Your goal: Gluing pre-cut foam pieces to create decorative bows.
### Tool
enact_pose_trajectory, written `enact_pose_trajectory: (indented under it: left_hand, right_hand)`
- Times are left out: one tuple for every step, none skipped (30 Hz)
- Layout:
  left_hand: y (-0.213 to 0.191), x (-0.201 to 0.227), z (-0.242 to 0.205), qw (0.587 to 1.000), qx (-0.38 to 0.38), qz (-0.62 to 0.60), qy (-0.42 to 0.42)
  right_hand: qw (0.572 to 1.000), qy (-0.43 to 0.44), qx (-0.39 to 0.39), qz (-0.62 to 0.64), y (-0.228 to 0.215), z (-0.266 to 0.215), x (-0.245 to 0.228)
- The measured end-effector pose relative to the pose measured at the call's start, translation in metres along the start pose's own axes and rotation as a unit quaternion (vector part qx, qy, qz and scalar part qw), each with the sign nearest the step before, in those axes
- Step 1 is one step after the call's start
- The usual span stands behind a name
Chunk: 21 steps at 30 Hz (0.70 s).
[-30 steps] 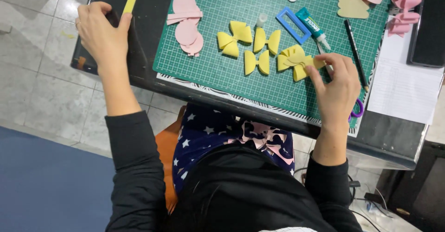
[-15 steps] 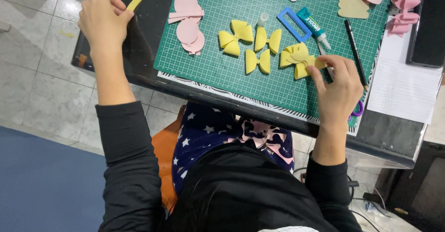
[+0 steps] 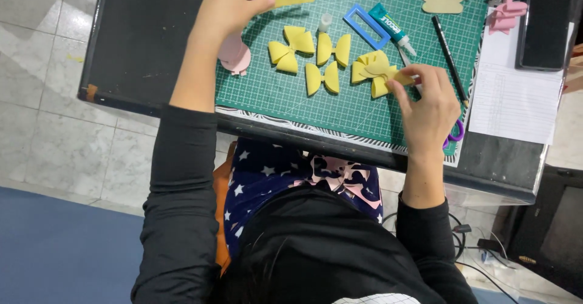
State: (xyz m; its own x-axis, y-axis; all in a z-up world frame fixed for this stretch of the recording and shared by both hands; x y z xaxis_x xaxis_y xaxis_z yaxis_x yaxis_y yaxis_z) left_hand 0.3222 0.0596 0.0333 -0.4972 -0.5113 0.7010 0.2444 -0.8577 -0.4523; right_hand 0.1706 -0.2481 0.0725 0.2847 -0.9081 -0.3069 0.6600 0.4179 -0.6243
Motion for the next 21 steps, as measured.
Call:
enact_pose_trajectory:
  left_hand:
    - [0.0,0.001,-0.001,1.0,-0.001,-0.001,0.0]
    - [-0.004,0.003,-0.001,0.998,0.024,0.052,0.016]
    - [-0.006,0.005,-0.002,0.993,0.047,0.104,0.031]
    - [-0.012,0.015,-0.004,0.993,0.046,0.102,0.031]
    - [-0.021,0.03,-0.004,0.991,0.068,0.101,0.061]
    - [-0.031,0.044,-0.005,0.987,0.09,0.099,0.09]
    - [-0.034,0.054,-0.011,0.987,0.089,0.098,0.089]
    - [-0.04,0.063,-0.017,0.987,0.099,0.09,0.087]
    - [-0.046,0.072,-0.022,0.987,0.111,0.083,0.086]
    - [-0.049,0.088,-0.031,0.987,0.112,0.082,0.086]
    - [-0.051,0.097,-0.039,0.993,0.107,0.039,0.038]
    - [-0.053,0.106,-0.049,0.995,0.1,-0.005,-0.011]
    - [-0.044,0.102,-0.061,0.995,0.099,-0.005,-0.013]
    - [-0.033,0.1,-0.074,0.996,0.089,0.0,-0.001]
    - [-0.023,0.099,-0.087,0.997,0.079,0.006,0.011]
    - [-0.017,0.108,-0.094,0.997,0.078,0.005,0.011]
    - [-0.009,0.118,-0.099,0.997,0.072,0.009,0.024]
    - [0.0,0.129,-0.105,0.997,0.067,0.012,0.037]
    - [0.01,0.127,-0.11,0.997,0.066,0.009,0.037]
    - [0.022,0.132,-0.117,0.994,0.053,0.043,0.088]
    - [0.035,0.136,-0.126,0.987,0.041,0.078,0.138]
  right_hand:
    - [1.0,0.001,0.0,-0.001,0.0,0.0,0.0]
    - [1.0,0.015,-0.001,0.021,0.0,0.0,0.0]
    - [0.999,0.029,-0.002,0.043,-0.001,0.0,0.002]
    - [0.999,0.03,-0.002,0.041,-0.002,0.001,0.001]
    - [0.995,0.053,-0.006,0.08,-0.003,0.002,0.001]
    - [0.99,0.076,-0.01,0.118,-0.002,0.003,0.002]
    - [0.99,0.077,-0.011,0.116,-0.003,0.004,0.002]
    - [0.985,0.102,-0.008,0.136,-0.004,0.004,0.006]
    - [0.98,0.125,-0.003,0.157,-0.004,0.005,0.008]
    - [0.98,0.125,-0.002,0.157,-0.004,0.004,0.01]
    - [0.971,0.152,0.004,0.184,-0.004,0.002,0.015]
    - [0.961,0.178,0.011,0.211,-0.003,0.0,0.02]
    - [0.961,0.179,0.01,0.21,0.0,-0.005,0.028]
    - [0.956,0.181,0.02,0.23,0.001,-0.009,0.036]
    - [0.95,0.183,0.031,0.25,0.002,-0.012,0.044]
    - [0.95,0.183,0.031,0.25,0.002,-0.015,0.044]
    - [0.947,0.187,0.042,0.258,0.0,-0.016,0.046]
    - [0.943,0.191,0.054,0.266,-0.001,-0.018,0.048]
    - [0.944,0.192,0.054,0.263,-0.004,-0.02,0.047]
    - [0.947,0.187,0.048,0.255,-0.006,-0.022,0.046]
    - [0.951,0.182,0.04,0.247,-0.007,-0.025,0.044]
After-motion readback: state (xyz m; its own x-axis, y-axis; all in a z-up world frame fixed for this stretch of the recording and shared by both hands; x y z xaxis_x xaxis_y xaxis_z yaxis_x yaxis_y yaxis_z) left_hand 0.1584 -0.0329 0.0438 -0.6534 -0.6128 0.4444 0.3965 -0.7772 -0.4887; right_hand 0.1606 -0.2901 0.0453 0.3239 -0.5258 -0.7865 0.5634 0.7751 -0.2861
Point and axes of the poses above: each hand's wrist, its own z-axis towards the middle knuckle, its own y-axis out of the palm, x = y × z, the point moved 8 cm from there along z, towards the middle knuckle, and after that the axes turned 15 degrees about x, right-handed, at the moved point
